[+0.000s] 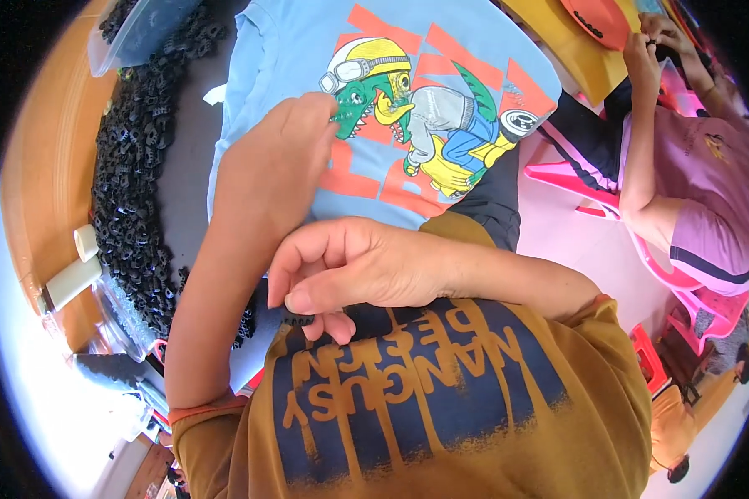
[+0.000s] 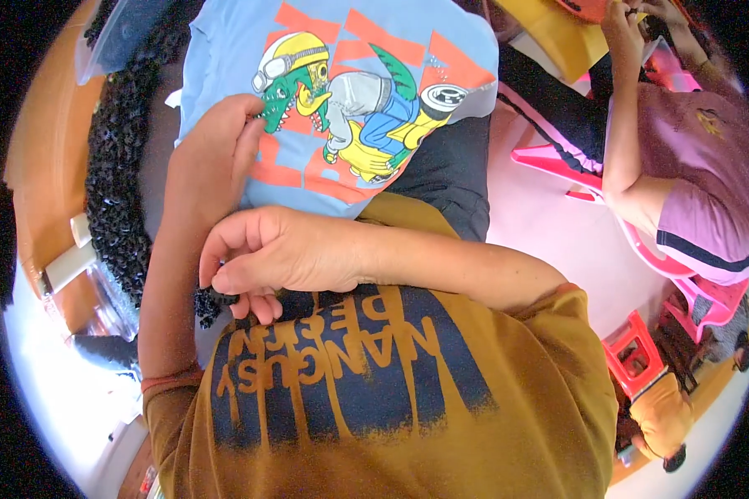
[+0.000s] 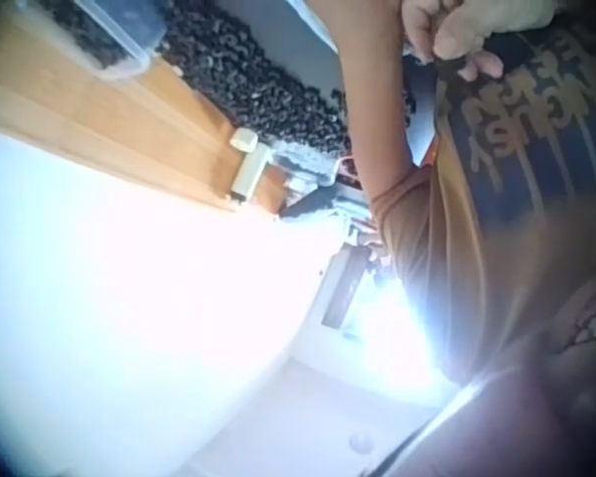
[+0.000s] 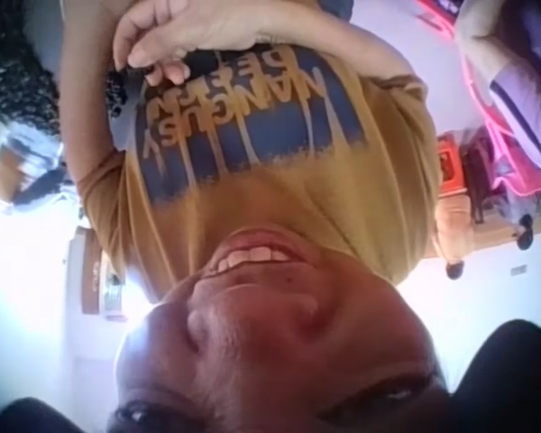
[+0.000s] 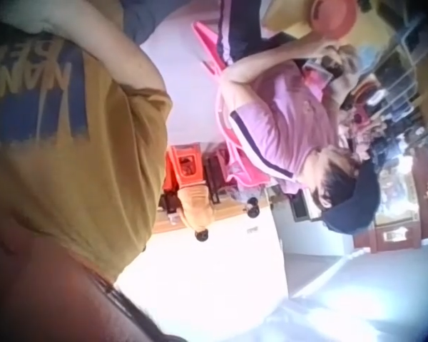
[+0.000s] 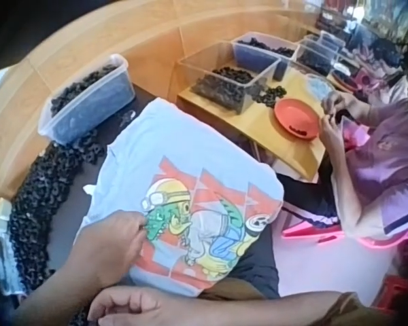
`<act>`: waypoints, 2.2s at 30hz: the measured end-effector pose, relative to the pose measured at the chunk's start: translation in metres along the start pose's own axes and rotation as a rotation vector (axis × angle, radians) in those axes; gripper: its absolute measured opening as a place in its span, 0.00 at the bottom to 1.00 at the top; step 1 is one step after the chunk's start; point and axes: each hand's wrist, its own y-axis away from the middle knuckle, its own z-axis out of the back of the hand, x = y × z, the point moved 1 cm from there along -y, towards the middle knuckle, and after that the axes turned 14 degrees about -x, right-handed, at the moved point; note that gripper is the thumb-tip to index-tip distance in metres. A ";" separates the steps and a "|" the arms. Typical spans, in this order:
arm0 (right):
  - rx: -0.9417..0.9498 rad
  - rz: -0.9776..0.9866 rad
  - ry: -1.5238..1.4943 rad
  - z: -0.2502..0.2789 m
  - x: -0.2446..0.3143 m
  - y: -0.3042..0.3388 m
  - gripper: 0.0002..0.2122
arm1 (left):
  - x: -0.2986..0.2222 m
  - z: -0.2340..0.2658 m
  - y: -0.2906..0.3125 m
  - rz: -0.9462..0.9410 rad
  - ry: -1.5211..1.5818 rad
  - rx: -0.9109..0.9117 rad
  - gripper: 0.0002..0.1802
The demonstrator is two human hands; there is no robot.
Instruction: Manually assembling small black plastic cord locks by inserting metal springs into plastic housings.
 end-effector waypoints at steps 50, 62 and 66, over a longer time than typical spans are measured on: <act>-0.213 1.367 1.590 -0.025 0.026 0.010 0.17 | -0.003 0.109 0.054 1.025 0.985 0.646 0.08; -0.313 0.880 1.059 -0.027 0.027 0.012 0.13 | -0.005 0.106 0.074 0.970 1.307 0.114 0.11; -0.349 0.768 0.946 -0.028 0.026 0.009 0.12 | -0.011 0.110 0.074 1.043 1.329 0.097 0.10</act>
